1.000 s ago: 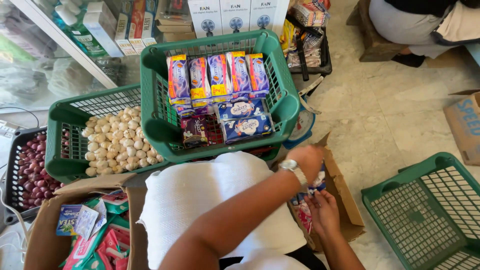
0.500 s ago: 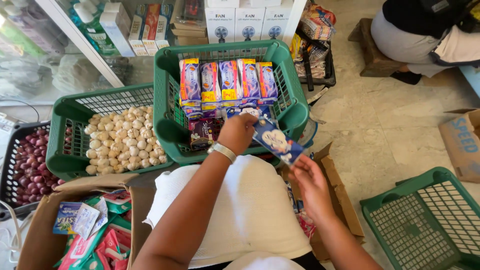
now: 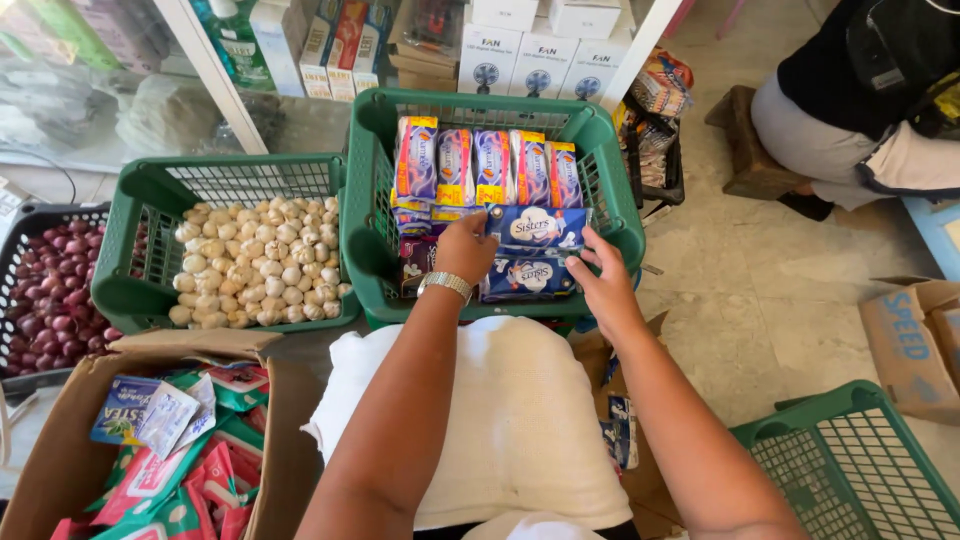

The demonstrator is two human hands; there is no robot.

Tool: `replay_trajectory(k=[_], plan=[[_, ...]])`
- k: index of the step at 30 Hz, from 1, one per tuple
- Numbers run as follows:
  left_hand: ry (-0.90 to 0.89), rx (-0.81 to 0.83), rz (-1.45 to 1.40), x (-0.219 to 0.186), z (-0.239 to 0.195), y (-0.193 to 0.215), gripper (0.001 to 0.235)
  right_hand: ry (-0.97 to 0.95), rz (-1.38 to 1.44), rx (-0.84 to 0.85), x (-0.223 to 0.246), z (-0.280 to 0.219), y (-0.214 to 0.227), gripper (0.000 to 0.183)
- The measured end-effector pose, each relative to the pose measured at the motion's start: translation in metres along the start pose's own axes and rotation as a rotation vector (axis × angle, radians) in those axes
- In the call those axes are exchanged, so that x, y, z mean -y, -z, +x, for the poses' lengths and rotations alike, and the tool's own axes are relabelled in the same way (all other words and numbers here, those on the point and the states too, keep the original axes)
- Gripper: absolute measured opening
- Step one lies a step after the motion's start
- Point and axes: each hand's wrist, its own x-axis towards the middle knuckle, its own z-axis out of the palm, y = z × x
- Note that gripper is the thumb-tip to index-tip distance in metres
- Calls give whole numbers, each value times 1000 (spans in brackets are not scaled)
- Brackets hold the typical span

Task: The person takes packaged goods from a cardboard box and places them into a green plastic basket. They handle multiple items, including colorful packets and dark chocolate bars, arranging them neatly in the basket.

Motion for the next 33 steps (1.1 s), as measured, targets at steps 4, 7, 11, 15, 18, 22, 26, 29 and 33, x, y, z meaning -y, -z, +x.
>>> replay_trajectory(k=[4,7,11,15,18,22,26,29,33], plan=[[-51,-5,120,-1,6,2,39,4,-51,-17,-10,10,-5,63],[-55,42,156,7,7,-3,39,35,-118,-28,-18,12,-6,61],[26,114,185,10,10,-9,36,-28,-192,-28,-18,16,-12,61],[137,159,294,20,15,-18,39,-76,-196,-14,-26,21,-17,61],[126,182,343,40,24,-33,50,-192,-204,-32,-24,24,-20,64],[179,170,302,58,30,-48,57,-15,-262,-16,-61,38,-16,62],[138,173,284,47,27,-45,59,32,-424,21,-63,41,-14,58],[211,234,277,34,21,-38,57,182,-561,48,-76,44,-11,51],[296,325,283,27,20,-38,55,267,-651,103,-105,53,-12,42]])
